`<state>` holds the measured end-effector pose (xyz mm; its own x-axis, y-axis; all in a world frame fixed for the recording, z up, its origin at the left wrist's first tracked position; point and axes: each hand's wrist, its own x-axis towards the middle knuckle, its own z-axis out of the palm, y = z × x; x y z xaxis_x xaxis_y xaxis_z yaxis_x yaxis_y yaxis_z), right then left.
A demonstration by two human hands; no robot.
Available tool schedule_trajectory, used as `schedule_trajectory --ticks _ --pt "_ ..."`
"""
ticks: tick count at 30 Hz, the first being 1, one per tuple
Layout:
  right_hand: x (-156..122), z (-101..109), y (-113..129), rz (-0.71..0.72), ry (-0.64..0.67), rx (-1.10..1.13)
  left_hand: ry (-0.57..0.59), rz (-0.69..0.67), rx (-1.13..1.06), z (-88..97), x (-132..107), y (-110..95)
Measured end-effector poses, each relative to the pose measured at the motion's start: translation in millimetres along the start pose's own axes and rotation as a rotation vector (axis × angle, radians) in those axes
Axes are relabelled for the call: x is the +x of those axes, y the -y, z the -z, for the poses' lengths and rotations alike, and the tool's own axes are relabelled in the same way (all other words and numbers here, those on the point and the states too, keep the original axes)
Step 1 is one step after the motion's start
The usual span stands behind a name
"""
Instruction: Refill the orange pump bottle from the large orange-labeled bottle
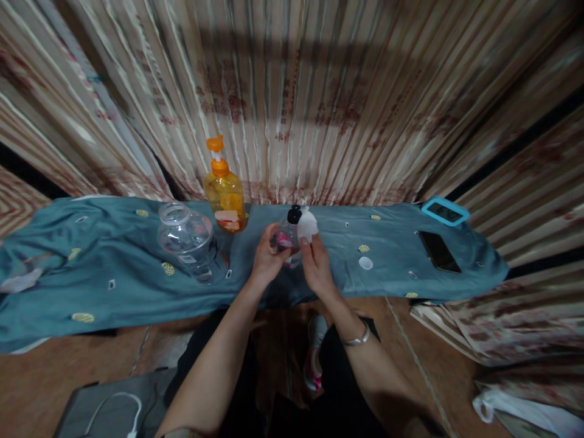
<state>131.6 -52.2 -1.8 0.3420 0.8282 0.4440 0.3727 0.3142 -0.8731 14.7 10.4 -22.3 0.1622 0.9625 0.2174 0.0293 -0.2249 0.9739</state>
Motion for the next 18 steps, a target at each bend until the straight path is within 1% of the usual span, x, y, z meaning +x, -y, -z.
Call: schedule_trajectory --ticks 2,4,7,10,13,16,18 --pt "-6.0 -4.8 -1.6 0.040 -0.011 -0.050 -0.041 -0.045 0.098 -1.1 1.7 -1.6" --pt "-8.7 -6.5 -4.7 0.062 -0.012 -0.075 -0.057 -0.083 0.178 -2.2 3.7 -4.3" --pt "-6.8 -3.7 -8.7 0.056 0.000 -0.078 -0.064 -0.096 0.225 -4.2 6.4 -9.5" --pt "-1.3 0.2 -12.1 0.009 0.007 -0.039 -0.030 -0.041 0.188 -4.2 6.8 -13.1" --pt "5.1 1.2 -18.3 -0.064 -0.010 0.023 0.023 0.005 0.104 0.0 5.0 -13.2" --pt "9.4 0.0 -22.7 -0.124 -0.023 0.095 0.030 -0.019 0.070 4.7 3.2 -12.1" --pt "8.6 -1.2 -19.3 -0.137 -0.022 0.125 -0.003 -0.034 0.091 5.6 2.2 -12.6"
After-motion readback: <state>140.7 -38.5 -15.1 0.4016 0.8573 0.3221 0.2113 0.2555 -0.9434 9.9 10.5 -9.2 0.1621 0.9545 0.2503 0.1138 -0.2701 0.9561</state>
